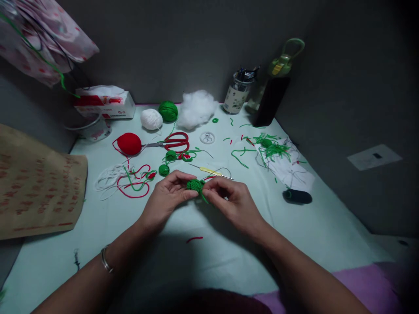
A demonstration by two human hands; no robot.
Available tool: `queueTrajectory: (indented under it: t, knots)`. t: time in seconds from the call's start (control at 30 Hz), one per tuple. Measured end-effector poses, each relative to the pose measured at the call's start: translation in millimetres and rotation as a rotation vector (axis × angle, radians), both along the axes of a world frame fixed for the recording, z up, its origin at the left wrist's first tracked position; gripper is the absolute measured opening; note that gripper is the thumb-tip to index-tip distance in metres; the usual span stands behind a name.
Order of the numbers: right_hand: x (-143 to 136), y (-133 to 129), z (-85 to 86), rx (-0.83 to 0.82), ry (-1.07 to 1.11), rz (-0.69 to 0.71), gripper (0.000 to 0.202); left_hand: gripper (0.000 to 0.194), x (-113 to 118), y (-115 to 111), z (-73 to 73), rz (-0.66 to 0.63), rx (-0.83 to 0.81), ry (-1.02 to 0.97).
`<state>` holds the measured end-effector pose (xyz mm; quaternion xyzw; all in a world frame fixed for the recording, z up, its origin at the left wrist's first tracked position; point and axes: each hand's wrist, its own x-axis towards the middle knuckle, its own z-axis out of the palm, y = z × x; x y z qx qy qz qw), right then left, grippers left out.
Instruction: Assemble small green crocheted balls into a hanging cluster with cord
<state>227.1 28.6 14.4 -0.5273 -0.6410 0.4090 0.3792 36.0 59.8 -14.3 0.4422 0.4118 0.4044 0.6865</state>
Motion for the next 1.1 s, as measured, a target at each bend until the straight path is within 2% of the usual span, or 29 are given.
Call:
queueTrajectory:
  t: [0.3,0.43,0.57,0.67,0.8,0.9,1.03,1.1]
  knots:
    - [-5,1,-8.7,-0.074,0.122,-0.007,0.014,0.037,9,-7,4.7,0.093,-0.05,-0.045]
    - [-6,0,-8.0,-0.08,0.153,0.008,0.011,0.037,11,-7,5.9,0.082,-0.042,-0.028]
    - [-2,-2,0.4,-0.143,0.25,0.045,0.007,0.032,9,-6,4.1,0.026,-0.039,0.019]
    - [5,1,6.2,-0.154,0.215,0.048,0.013,0.032,8,-7,2.2,-0.041,-0.067,0.022]
    - [10,7,4.7,-0.089,0.122,-0.01,0.015,0.039,9,-7,-1.3,-0.146,-0.115,-0.025]
    - [9,10,1.2,-0.102,0.173,-0.001,0.011,0.037,9,-7,-2.3,-0.176,-0.105,-0.031]
    - [7,13,0.3,-0.284,0.368,-0.013,0.015,0.032,8,-7,-0.1,-0.294,-0.082,-0.008]
    - [6,15,0.5,-0.389,0.488,-0.089,0.018,0.03,7,-8,1.2,-0.336,-0.074,-0.005]
